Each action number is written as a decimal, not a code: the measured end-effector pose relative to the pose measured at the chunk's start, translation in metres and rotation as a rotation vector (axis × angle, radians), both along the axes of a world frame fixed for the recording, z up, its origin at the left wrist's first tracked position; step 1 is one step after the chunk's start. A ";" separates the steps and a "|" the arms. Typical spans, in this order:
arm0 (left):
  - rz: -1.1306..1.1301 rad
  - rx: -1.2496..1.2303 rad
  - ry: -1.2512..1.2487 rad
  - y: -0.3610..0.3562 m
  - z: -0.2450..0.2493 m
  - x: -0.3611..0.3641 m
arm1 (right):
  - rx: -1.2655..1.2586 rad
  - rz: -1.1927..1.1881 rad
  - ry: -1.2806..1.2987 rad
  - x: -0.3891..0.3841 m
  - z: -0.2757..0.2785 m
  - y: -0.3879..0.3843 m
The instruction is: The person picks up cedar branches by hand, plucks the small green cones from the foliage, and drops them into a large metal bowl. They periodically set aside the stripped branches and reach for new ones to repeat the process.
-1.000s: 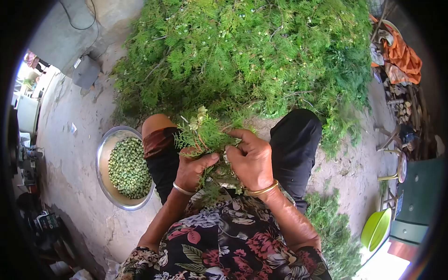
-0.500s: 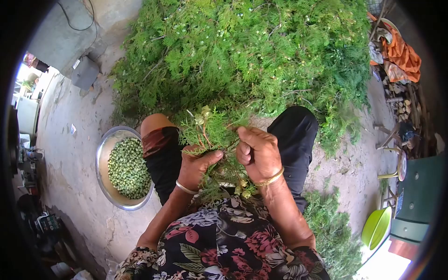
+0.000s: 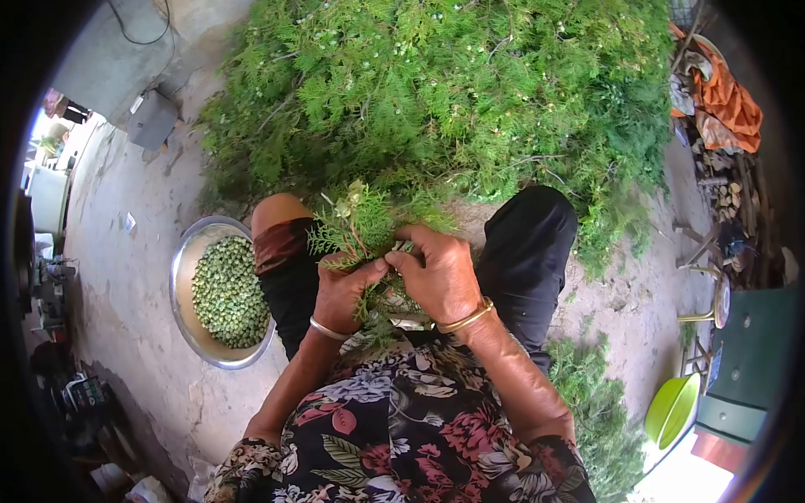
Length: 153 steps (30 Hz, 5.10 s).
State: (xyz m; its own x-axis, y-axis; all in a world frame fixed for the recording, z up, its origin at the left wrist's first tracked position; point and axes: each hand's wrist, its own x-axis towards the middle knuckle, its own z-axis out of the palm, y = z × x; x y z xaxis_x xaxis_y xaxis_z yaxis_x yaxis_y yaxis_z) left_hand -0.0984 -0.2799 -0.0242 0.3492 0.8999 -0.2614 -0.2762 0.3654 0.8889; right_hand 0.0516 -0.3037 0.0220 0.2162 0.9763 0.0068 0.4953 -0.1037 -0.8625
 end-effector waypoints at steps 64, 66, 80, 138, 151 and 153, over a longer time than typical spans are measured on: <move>0.083 0.546 0.503 -0.015 -0.054 -0.003 | 0.151 -0.349 0.214 0.048 0.037 0.052; 0.126 0.476 0.537 -0.018 -0.060 -0.002 | 0.007 -0.231 1.033 0.064 0.044 0.049; 0.163 0.451 0.507 -0.018 -0.069 0.003 | 0.093 0.181 -0.235 0.022 0.012 0.044; 0.058 0.508 0.466 -0.027 -0.118 -0.011 | 0.515 0.311 0.463 -0.157 0.110 0.119; 0.160 0.062 0.103 0.003 -0.017 -0.028 | -0.105 -0.098 0.596 0.015 0.037 0.009; 0.225 0.067 0.073 0.004 -0.013 -0.024 | -0.129 -0.132 0.513 0.020 0.020 -0.013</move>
State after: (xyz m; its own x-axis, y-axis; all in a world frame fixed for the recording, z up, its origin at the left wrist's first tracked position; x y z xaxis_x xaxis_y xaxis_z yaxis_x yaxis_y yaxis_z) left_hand -0.1224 -0.2756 -0.0367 0.1206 0.9689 -0.2159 -0.2781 0.2417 0.9297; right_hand 0.0718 -0.3167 0.0418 0.2813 0.9265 -0.2498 -0.0101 -0.2574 -0.9662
